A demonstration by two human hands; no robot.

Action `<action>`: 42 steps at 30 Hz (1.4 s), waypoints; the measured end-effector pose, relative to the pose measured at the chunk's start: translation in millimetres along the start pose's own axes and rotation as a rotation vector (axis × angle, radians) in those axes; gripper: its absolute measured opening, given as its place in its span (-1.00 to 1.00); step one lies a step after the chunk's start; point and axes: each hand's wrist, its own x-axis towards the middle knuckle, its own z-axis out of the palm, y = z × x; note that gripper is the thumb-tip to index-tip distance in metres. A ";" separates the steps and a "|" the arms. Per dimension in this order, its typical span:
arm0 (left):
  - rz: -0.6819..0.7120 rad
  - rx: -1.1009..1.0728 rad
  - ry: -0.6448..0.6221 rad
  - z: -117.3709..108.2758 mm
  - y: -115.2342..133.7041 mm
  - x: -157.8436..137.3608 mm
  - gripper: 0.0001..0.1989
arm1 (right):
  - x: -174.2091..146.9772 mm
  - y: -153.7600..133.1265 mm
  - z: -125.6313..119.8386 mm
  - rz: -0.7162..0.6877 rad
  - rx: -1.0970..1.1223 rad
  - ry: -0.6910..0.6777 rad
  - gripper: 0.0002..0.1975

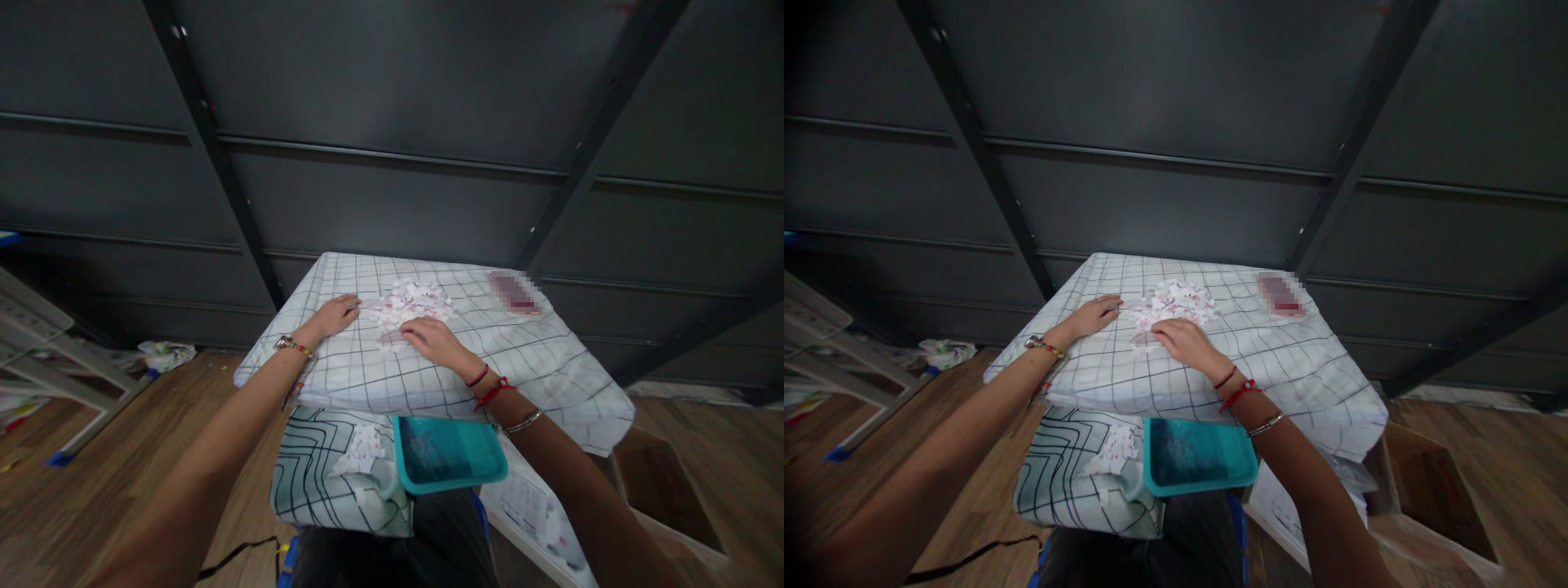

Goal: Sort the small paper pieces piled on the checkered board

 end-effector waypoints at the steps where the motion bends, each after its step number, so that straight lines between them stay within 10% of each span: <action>1: -0.003 -0.002 0.001 -0.2 0.5 -0.2 -0.53 | 0.3 -0.5 0.5 -0.012 0.003 -0.024 -0.82; 24: -0.009 0.021 -0.013 -5.5 8.7 -2.2 -0.48 | -8.4 -17.1 -29.5 0.198 -0.012 -0.024 -0.87; 42: -0.002 0.008 -0.010 -3.9 8.4 -1.8 -0.52 | -12.9 -57.6 -7.8 0.345 -0.105 0.003 -0.86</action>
